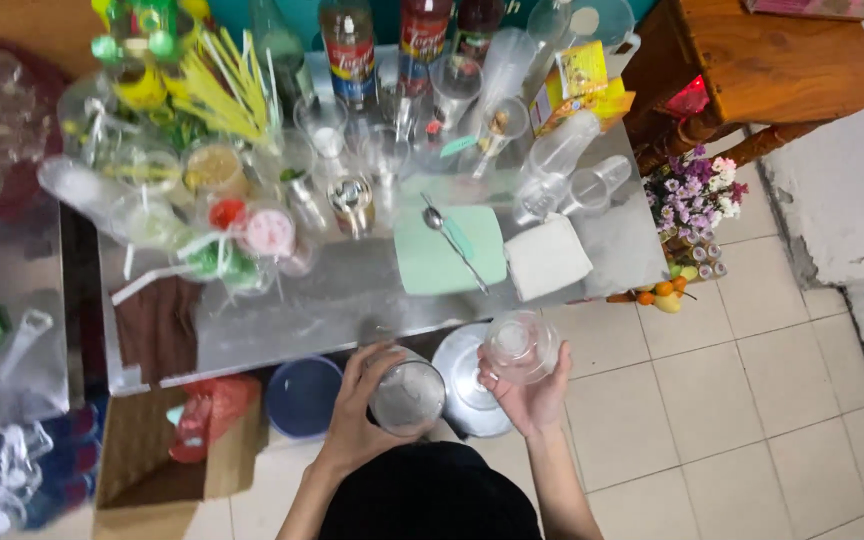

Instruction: The person washes a plastic cup in a bucket of water, then returns to the counter to prepare a drink. They pour condensed milk from a can into a glass, add syrup from a bottle, and place a lime into the glass.

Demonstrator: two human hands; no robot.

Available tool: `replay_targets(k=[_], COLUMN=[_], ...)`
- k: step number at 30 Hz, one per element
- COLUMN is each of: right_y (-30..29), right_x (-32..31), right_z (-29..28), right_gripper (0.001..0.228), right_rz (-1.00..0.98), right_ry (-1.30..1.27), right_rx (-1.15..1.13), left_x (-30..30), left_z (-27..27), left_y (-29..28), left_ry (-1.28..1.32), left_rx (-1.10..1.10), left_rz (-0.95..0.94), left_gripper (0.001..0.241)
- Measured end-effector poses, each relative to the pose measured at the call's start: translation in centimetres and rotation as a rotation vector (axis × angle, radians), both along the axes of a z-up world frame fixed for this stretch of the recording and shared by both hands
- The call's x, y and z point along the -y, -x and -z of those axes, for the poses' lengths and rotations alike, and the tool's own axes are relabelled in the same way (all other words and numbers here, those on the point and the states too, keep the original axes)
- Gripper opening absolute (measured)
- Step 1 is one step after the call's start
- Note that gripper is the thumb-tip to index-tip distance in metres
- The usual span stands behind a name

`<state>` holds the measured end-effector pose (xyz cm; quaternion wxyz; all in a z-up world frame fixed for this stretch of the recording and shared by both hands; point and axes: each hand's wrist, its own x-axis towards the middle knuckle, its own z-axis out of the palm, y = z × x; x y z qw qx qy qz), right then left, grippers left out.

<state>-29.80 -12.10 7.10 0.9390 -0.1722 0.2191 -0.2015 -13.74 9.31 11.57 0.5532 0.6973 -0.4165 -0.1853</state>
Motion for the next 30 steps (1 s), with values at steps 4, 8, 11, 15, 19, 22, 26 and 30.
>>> replay_targets(k=[4,8,11,15,19,22,26,30], right_y=[4.1,8.8,11.1,11.8,11.6,11.0,9.0,6.8], right_x=[-1.6,-2.7,-3.1,-4.6,-6.4,-8.3,-11.0,-13.7], right_z=[0.5,2.6,3.2,3.1,5.0,6.3,6.6,9.5], right_gripper=[0.083,0.086,0.089,0.087,0.086,0.083,0.073,0.075], right_rz=[-0.047,-0.134,-0.207,-0.206,-0.2,-0.281,-0.397,-0.532], right_ry=[-0.028,-0.082,-0.138,-0.23,-0.301,-0.252,-0.186,-0.133], right_rx=[-0.057,-0.155,-0.192,-0.278,-0.26,-0.204,-0.293,-0.341], left_x=[-2.1,-3.5,-4.3,-6.1,-8.0,-9.8,-12.5,-16.0], left_z=[0.3,1.3,1.9,2.4,3.9,4.8,5.3,8.1], left_y=[5.9,11.5,14.5,17.2,18.2,18.0,17.3,16.4], left_ry=[-0.04,-0.122,-0.133,-0.115,-0.225,-0.231,-0.308,-0.327], left_rx=[-0.089,-0.139,-0.157,-0.188,-0.278,-0.219,-0.347,-0.318], left_rz=[-0.038,-0.107,-0.155,-0.257,-0.297,-0.305,-0.432,-0.524], left_gripper=[0.09,0.091,0.087,0.098,0.097,0.094,0.099,0.103])
